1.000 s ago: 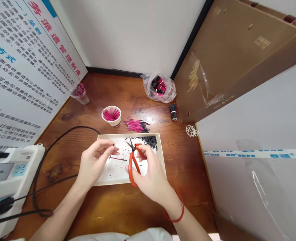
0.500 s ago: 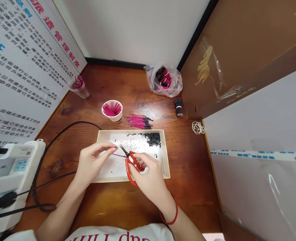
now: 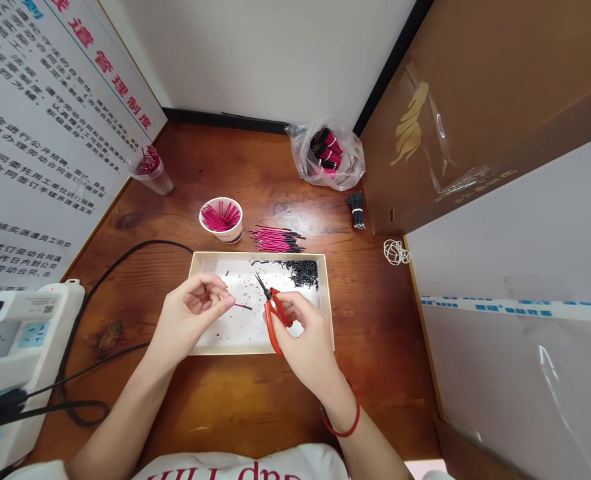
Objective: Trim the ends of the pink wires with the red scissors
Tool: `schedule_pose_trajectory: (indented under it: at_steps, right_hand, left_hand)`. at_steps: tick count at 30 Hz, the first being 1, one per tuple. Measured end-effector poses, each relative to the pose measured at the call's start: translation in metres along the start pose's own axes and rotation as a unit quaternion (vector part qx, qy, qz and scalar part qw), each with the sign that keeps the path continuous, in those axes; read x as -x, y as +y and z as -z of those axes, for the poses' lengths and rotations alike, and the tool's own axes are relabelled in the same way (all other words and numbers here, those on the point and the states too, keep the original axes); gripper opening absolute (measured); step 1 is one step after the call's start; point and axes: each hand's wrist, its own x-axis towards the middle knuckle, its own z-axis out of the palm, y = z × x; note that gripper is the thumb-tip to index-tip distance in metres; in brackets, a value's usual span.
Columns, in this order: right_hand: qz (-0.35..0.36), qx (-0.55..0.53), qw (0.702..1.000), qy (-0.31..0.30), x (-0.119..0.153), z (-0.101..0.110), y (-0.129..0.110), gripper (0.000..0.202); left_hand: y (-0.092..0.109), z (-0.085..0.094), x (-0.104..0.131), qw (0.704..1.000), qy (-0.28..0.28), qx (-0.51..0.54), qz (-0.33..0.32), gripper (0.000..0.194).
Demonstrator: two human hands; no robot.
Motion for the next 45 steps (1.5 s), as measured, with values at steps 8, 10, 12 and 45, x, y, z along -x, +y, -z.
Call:
schedule_pose_trajectory:
  at_steps: [8,10,12,45]
  right_hand:
    - [0.016,0.006,1.000,-0.008,0.003,-0.002,0.001,0.013]
    - [0.019,0.007,1.000,-0.004,0.003,-0.001,0.002,0.013]
    - [0.025,0.011,1.000,0.001,0.004,-0.001,0.002,0.013]
    - [0.091,0.103,0.990,0.004,0.005,-0.013,-0.005,0.011]
  left_hand:
    - [0.000,-0.001,0.001,0.995,0.010,-0.087,-0.036,0.016]
    - [-0.001,0.000,0.001,0.995,0.009,-0.087,-0.051,0.015]
    - [-0.002,0.000,0.000,0.996,0.002,-0.076,-0.051,0.017]
    - [0.001,-0.001,0.001,0.996,0.075,0.002,-0.041,0.002]
